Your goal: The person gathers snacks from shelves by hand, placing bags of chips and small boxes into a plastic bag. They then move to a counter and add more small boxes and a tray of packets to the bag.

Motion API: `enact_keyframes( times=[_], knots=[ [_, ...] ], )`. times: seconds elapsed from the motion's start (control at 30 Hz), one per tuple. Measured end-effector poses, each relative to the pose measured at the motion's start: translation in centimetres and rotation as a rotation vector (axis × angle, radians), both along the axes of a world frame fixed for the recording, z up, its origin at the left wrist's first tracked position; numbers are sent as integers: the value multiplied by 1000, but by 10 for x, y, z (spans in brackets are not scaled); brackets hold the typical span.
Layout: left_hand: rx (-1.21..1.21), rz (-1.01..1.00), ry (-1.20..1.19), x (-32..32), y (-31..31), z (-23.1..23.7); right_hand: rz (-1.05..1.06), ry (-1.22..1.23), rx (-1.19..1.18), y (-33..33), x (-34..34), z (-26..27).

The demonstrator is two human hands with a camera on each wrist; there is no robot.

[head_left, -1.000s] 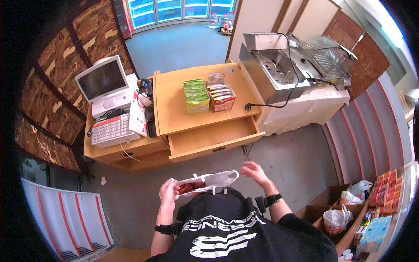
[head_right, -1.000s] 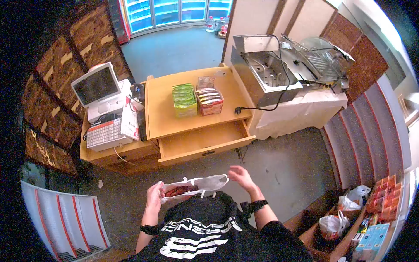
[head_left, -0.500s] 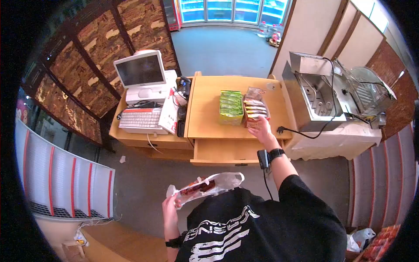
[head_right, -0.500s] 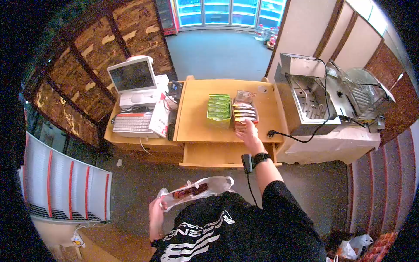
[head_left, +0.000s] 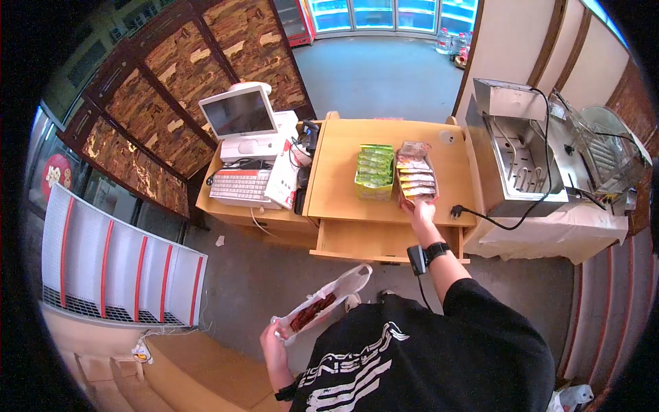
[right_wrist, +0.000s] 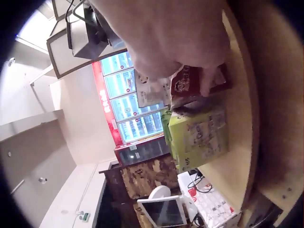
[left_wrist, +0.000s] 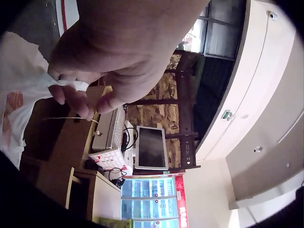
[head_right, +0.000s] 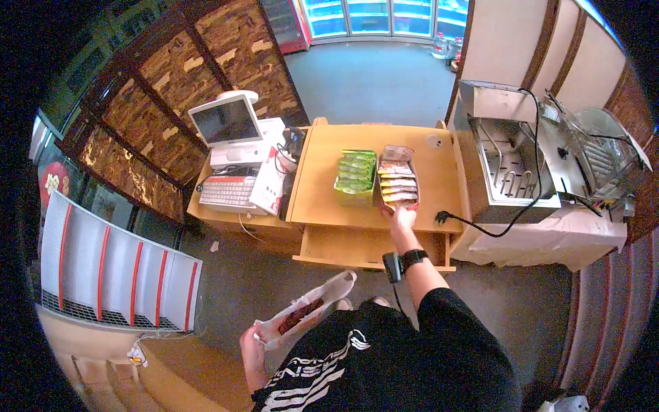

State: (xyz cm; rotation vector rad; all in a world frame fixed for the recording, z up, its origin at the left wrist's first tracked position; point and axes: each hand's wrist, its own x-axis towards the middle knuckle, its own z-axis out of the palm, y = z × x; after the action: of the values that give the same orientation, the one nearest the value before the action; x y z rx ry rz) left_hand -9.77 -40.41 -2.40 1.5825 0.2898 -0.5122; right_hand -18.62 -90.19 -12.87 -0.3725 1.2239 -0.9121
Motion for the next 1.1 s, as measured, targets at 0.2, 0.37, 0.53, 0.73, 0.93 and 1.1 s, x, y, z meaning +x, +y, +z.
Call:
enact_keyframes(
  times=[0.2,0.37,0.53,0.73,0.93,1.1],
  knots=[
    [23,56,37,-8,-2,1,123,-216,-399,38,-76,8],
    [-107,160,90,-2,1,-13,358,-306,-364,30,-117,48],
    [-183,228,-17,3,-5,-16,466,-192,-355,36,-144,79],
    [-70,199,-112,-10,-39,45,781,-137,-289,54,-156,114],
    [-42,-55,-224,-10,-52,89,1237,-257,-104,95,-132,95],
    [6,-215,-337,-8,-63,117,1568,-280,-141,125,-78,66]
  ],
)
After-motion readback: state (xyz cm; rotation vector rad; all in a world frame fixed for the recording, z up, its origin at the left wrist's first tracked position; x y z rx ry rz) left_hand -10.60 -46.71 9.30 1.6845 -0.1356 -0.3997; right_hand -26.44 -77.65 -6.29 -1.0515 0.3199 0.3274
